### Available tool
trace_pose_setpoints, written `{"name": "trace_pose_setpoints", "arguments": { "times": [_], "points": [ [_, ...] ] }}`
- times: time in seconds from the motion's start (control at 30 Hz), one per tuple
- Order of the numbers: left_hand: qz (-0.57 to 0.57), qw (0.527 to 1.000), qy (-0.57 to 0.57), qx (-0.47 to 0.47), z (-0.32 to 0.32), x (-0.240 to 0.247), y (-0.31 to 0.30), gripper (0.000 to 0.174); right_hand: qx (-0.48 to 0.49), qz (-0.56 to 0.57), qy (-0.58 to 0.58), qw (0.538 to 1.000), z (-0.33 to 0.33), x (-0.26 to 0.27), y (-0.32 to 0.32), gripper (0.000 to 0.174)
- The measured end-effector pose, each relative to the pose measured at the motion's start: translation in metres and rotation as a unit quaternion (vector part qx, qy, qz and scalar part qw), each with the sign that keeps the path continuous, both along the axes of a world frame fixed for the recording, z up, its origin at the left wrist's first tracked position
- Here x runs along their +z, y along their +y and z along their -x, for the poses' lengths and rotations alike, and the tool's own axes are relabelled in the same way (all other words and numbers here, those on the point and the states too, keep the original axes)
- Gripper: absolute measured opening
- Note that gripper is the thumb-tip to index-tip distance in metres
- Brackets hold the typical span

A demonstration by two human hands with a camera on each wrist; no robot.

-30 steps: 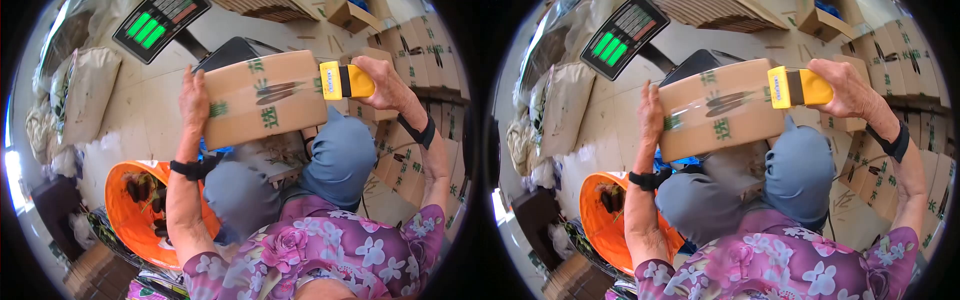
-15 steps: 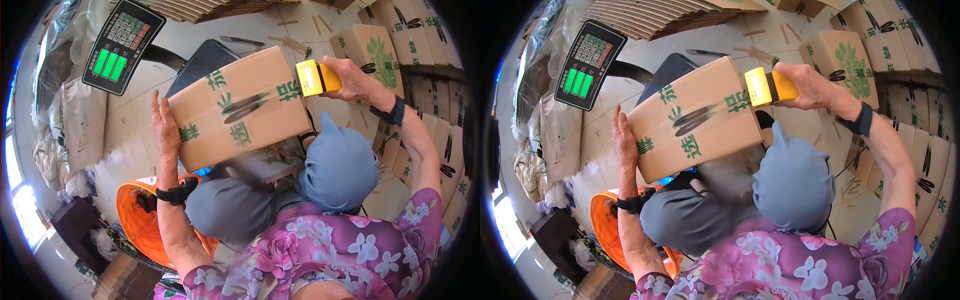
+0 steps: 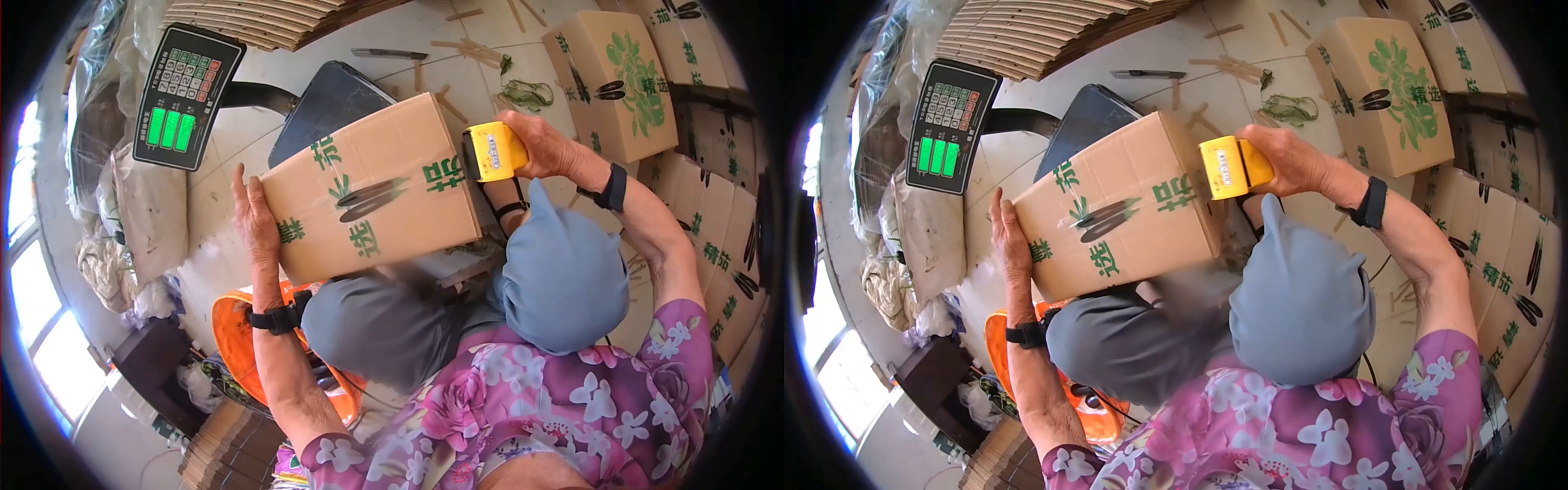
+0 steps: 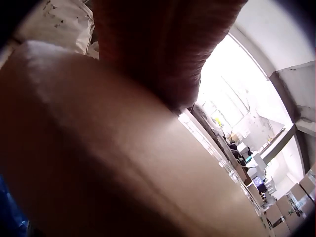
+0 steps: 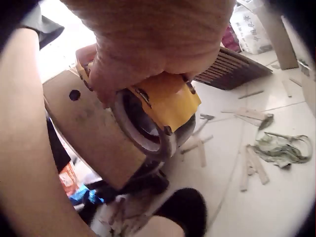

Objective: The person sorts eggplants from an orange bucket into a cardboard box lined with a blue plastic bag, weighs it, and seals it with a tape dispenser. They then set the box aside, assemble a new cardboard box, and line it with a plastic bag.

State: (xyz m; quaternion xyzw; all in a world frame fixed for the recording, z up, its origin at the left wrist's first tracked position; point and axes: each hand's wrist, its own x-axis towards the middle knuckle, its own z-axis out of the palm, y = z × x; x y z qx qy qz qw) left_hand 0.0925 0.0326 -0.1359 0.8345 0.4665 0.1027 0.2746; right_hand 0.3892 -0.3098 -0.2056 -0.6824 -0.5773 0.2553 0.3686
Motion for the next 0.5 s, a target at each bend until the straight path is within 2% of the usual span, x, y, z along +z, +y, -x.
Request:
{"name": "trace_pose_setpoints", "arguments": {
  "times": [0.07,0.13,0.17,0.33,0.47,0.5],
  "points": [
    [-0.021,1.0,0.016,0.004,-0.001,-0.001,0.0,0.063,0.0,-0.005,-0.015,1.0,-0.013,-0.021,-0.014,0.058],
    [-0.02,1.0,0.022,0.006,-0.001,0.001,-0.001,0.063,-0.019,0.078,-0.048,0.996,-0.026,-0.051,-0.041,0.058],
    [-0.018,0.999,0.026,0.007,-0.003,0.001,-0.001,0.063,-0.023,0.085,-0.055,0.995,-0.029,-0.057,-0.047,0.057],
    [-0.02,1.0,0.017,0.004,-0.001,-0.002,-0.001,0.062,-0.01,0.097,-0.084,0.992,-0.011,-0.051,-0.026,0.055],
    [-0.011,1.0,0.02,0.007,-0.001,-0.001,0.001,0.061,0.032,0.059,-0.135,0.989,-0.003,-0.044,-0.005,0.055],
    [-0.009,1.0,0.017,0.009,-0.001,-0.003,0.002,0.061,0.04,0.131,-0.159,0.978,-0.006,-0.024,0.001,0.055]
  ]
}}
